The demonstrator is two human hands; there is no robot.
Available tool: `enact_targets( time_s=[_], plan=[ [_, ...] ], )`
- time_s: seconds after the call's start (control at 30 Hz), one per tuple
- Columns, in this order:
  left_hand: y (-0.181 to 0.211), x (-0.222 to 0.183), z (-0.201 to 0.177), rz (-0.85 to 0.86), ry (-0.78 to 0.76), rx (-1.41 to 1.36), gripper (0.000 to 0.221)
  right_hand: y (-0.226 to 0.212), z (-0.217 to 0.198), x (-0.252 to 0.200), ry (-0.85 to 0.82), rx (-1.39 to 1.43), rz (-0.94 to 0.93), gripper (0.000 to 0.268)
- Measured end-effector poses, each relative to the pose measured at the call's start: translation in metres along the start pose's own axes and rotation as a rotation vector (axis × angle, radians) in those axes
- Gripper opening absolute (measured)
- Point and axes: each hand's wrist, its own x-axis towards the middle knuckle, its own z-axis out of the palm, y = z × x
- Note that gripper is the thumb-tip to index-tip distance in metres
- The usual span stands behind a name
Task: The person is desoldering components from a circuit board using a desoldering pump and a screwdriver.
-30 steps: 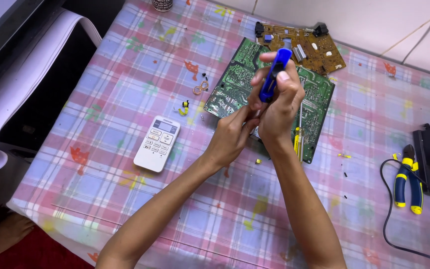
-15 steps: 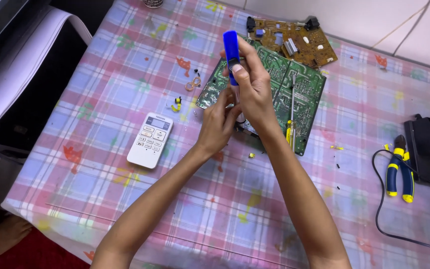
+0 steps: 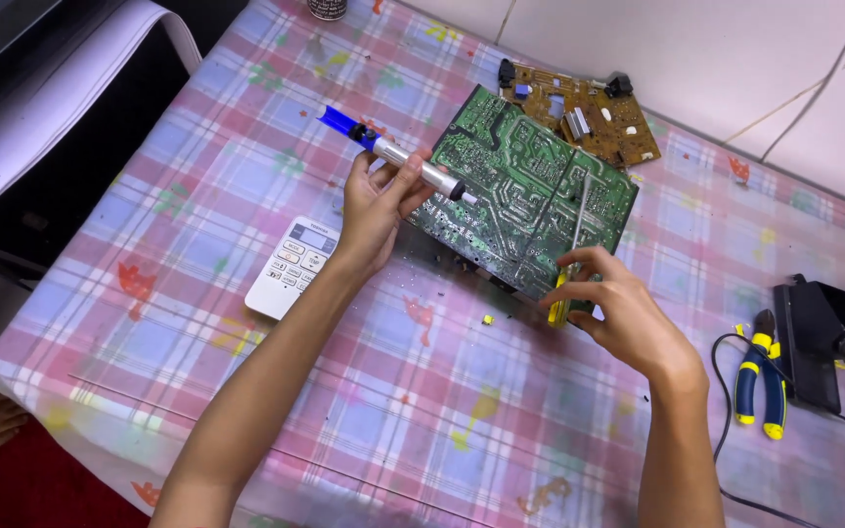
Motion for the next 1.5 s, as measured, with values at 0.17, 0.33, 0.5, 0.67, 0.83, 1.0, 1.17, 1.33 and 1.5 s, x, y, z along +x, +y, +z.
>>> enact_targets(
  time_s=[0.17, 0.33, 0.5, 0.67, 0.83, 1.0, 1.17, 1.33, 1.5],
  plan=[
    [-0.006, 0.005, -0.006, -0.072, 0.011, -0.004, 0.059, -0.009, -0.003, 0.002, -0.044, 0.014, 0.013, 0.025],
    [-0.008, 0.005, -0.009, -0.014, 0.046, 0.051, 0.061, -0.008, -0.01, 0.004, 0.324, 0.059, -0.123, 0.023],
    [0.0, 0.001, -0.003, 0.016, 0.082, 0.142, 0.038, -0.026, -0.027, 0.008, 0.715, 0.489, -0.237, 0.015],
    [-0.001, 0.001, -0.006, 0.013, 0.069, 0.232, 0.037, -0.021, -0.011, 0.013, 0.992, 0.718, -0.19, 0.04],
    [0.006, -0.003, -0.005, 0.121, -0.075, 0.306, 0.033, -0.027, -0.001, 0.019, 0.914, 0.692, -0.096, 0.021],
    [0.012, -0.008, -0.002, 0.295, -0.15, 0.477, 0.035, -0.03, 0.002, 0.017, 0.789, 0.842, -0.129, 0.017],
    [0.006, -0.005, -0.004, 0.216, -0.132, 0.343, 0.034, -0.025, 0.006, 0.02, 0.843, 0.89, -0.078, 0.013],
    [0.003, 0.0, -0.007, -0.012, -0.103, -0.209, 0.029, -0.017, 0.001, 0.021, 0.93, 1.007, -0.042, 0.023],
    [-0.001, -0.006, -0.001, -0.081, -0.133, -0.261, 0.025, -0.013, 0.002, 0.016, 0.923, 0.962, -0.127, 0.027]
  ],
)
